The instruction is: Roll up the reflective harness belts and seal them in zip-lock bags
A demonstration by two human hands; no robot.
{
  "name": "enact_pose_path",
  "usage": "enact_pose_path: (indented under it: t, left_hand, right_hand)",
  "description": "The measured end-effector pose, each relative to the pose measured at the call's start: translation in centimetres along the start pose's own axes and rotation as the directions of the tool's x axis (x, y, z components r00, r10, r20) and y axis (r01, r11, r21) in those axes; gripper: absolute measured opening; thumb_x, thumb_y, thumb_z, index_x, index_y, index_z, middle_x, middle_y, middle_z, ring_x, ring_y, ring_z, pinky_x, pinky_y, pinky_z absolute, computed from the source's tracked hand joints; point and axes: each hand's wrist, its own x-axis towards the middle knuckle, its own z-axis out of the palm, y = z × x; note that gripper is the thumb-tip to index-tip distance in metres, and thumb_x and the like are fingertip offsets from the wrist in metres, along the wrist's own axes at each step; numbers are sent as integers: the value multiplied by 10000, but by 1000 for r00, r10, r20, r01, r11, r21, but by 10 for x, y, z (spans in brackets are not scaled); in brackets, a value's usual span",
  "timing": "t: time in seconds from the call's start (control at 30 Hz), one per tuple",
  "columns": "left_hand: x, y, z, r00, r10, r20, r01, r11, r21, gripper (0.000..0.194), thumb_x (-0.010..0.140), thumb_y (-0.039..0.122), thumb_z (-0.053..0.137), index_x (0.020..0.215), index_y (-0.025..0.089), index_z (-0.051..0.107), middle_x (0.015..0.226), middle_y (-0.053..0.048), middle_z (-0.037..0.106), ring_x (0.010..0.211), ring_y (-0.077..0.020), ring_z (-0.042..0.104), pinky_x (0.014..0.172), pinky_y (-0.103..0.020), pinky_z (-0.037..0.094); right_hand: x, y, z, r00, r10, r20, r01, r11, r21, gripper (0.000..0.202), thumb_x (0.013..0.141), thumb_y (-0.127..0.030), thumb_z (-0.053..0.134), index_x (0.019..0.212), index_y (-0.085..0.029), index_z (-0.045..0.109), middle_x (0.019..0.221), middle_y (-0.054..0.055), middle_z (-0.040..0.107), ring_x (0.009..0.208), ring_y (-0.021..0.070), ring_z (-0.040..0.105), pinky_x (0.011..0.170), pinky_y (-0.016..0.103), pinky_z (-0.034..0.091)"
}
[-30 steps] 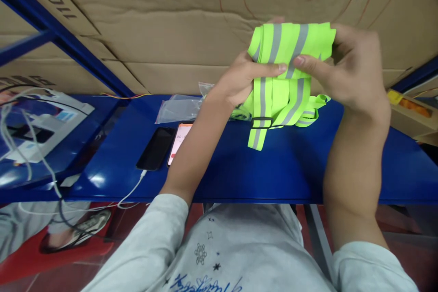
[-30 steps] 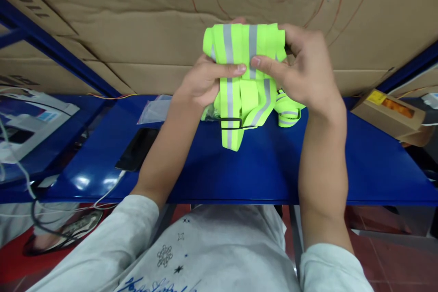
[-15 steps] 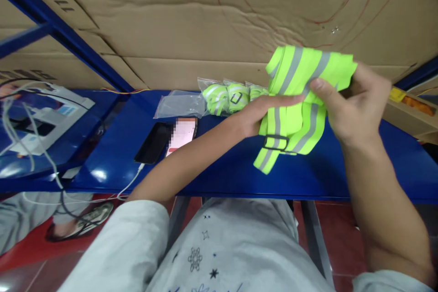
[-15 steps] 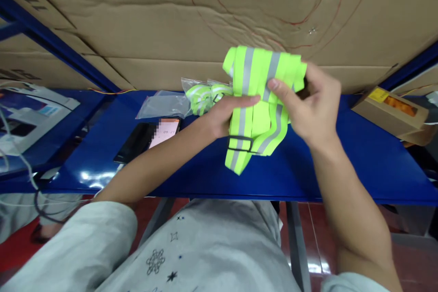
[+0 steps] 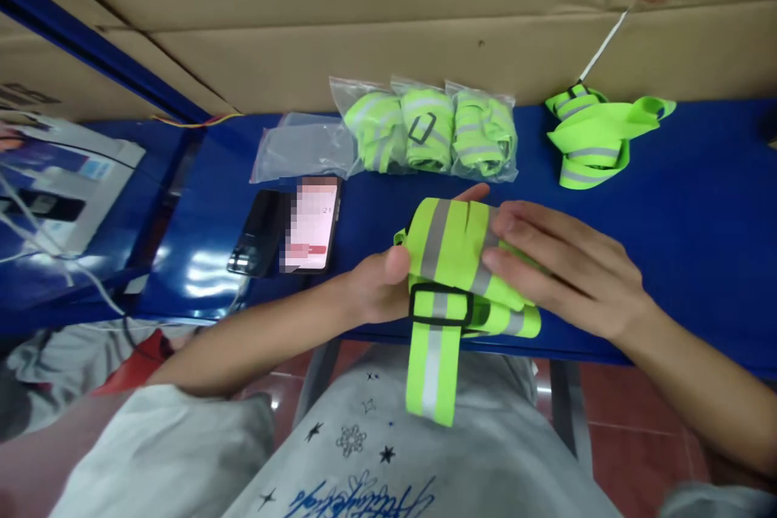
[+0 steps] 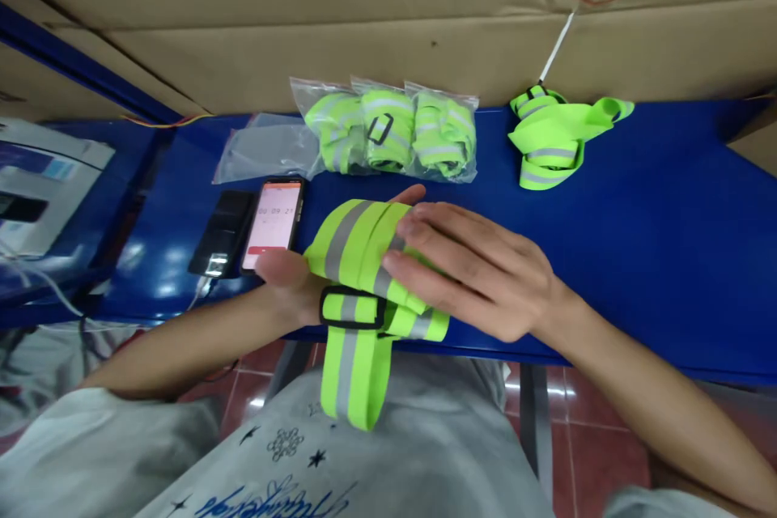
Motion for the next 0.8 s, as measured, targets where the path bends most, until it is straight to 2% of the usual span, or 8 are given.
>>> enact_pose_path:
  t: [0.1, 0.2, 0.27, 0.33, 0.4, 0.57, 0.7, 0.8]
  left_hand:
    - [6, 9, -3, 980, 8, -201, -24, 997, -76, 897, 689, 500, 943, 1505, 314, 621, 1323, -77, 772, 1202, -324, 755, 944, -385, 638]
    - [13, 9, -7, 937, 4, -351, -49, 992, -120, 895, 652, 284, 934, 1486, 320, 612, 1270, -52, 766, 1097, -272, 759, 888, -335, 636]
    - [16, 5, -9, 934, 6, -357, -40, 995, -88, 927, 652, 235, 957, 1492, 336, 578, 1194, -26, 751, 1015, -213, 744, 865, -292, 621]
    - [19, 1, -10, 949, -12, -314, -4, 999, -50, 952, 666, 205, 973, 1500, 359, 539, 1163, -9, 722, 966, -177, 724, 839, -266, 607]
    - [22, -1, -10, 958, -37, -286, 27, 999, -41, 953, 690, 200, 970, 1506, 378, 512, 1176, -11, 703, 975, -176, 717, 840, -267, 601]
    - [35, -5, -4, 957, -53, -286, 27, 995, -94, 1067, 688, 204, 963, 1594, 420, 443, 1269, -35, 705, 1061, -218, 736, 891, -301, 599]
    - [44, -23, 5, 935, -74, -348, -36, 953, -302, 1036, 676, 325, 959, 1601, 382, 496, 1370, -67, 734, 1157, -265, 754, 967, -341, 606]
    - [41, -41, 14, 924, -118, -363, -54, 901, -430, 1005, 658, 418, 960, 1573, 363, 546, 1376, -75, 753, 1176, -301, 765, 972, -385, 629]
  right_hand:
    - [9, 16, -4, 979, -156, 132, 159, 987, -7, 771, 941, -157, 745, 1590, -510, 526, 1651, -105, 529, 1516, 310, 564, 1309, 511, 495]
    - [8, 28, 1, 972, 23, 234, -71, 978, 197, 805, 987, -384, 733, 1709, -392, 376, 1811, -12, 248, 1649, 366, 346, 1332, 563, 424]
    - [5, 34, 8, 946, 232, 225, -301, 884, 357, 801, 1006, -548, 688, 1715, -371, 361, 1775, 50, 358, 1598, 362, 446, 1252, 547, 516]
    - [3, 39, 14, 889, 396, 231, -457, 799, 390, 660, 1003, -520, 713, 1615, -368, 514, 1581, 64, 620, 1397, 308, 669, 1113, 455, 627]
    - [4, 41, 16, 839, 469, 276, -544, 748, 381, 531, 956, -454, 792, 1455, -336, 655, 1374, 48, 755, 1191, 262, 773, 985, 369, 670]
    - [9, 43, 5, 789, 521, 326, -612, 620, 490, 584, 787, -426, 949, 1314, -322, 719, 1220, 30, 815, 957, 227, 812, 764, 284, 679]
    - [12, 42, 1, 732, 625, 272, -667, 575, 474, 464, 746, -393, 974, 1147, -303, 759, 1074, 2, 837, 797, 193, 796, 630, 247, 646]
    - [13, 38, 1, 690, 643, 333, -708, 501, 498, 409, 774, -364, 955, 1125, -321, 749, 878, -47, 808, 673, 163, 759, 560, 232, 628]
